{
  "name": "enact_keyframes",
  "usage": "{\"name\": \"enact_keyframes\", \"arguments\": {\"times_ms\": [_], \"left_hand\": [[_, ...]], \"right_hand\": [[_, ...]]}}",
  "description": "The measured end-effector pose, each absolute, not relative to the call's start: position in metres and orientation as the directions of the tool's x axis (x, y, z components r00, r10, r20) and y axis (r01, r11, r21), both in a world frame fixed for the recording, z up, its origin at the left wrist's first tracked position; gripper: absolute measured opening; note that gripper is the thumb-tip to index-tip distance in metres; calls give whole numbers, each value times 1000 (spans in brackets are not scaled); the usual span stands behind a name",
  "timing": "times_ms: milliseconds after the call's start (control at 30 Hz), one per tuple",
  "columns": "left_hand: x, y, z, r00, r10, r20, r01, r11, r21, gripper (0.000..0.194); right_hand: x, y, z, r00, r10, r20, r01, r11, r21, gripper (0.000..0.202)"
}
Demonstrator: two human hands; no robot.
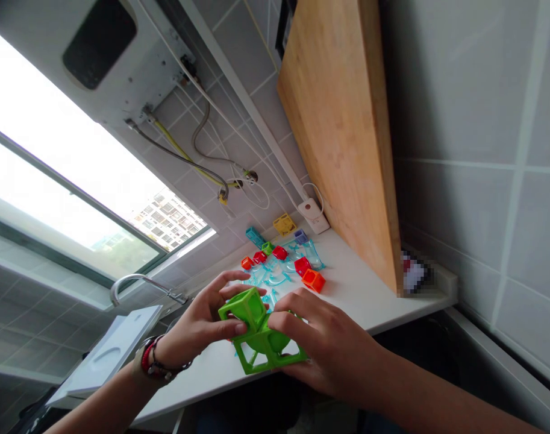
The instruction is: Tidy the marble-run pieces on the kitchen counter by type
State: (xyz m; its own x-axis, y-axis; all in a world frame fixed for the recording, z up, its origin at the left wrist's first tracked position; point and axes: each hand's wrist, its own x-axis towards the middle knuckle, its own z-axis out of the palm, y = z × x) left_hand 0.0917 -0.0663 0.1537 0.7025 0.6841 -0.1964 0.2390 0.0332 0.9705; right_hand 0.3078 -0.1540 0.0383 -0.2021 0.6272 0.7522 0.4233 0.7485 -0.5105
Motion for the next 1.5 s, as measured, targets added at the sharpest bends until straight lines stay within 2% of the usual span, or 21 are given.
{"name": "enact_keyframes", "arguments": {"times_ms": [200, 333, 500, 667, 867, 1167, 1500], "left_hand": [[89, -57, 154, 619, 773, -139, 185, 29, 982, 64], [87, -60, 165, 618, 774, -136, 228, -11, 974, 65], [82, -52, 172, 625, 754, -202, 275, 30, 961, 47], [77, -43, 166, 607, 766, -212, 273, 50, 961, 42], [82, -59, 165, 664, 697, -270, 341, 39, 939, 61], [93, -75, 161, 700, 658, -279, 350, 25, 936, 63], [93, -80, 157, 701, 662, -264, 344, 9, 939, 62]], "right_hand": [[306, -156, 37, -239, 577, 781, 422, 786, -452, 37], [308, -155, 39, -264, 584, 768, 338, 801, -493, 45], [316, -155, 47, -234, 630, 741, 289, 772, -565, 52], [314, -156, 46, -289, 631, 720, 265, 776, -573, 47], [309, -156, 39, -305, 666, 681, 260, 746, -613, 47], [308, -155, 38, -261, 673, 692, 240, 739, -629, 47], [308, -154, 39, -295, 695, 656, 212, 717, -664, 43]]}}
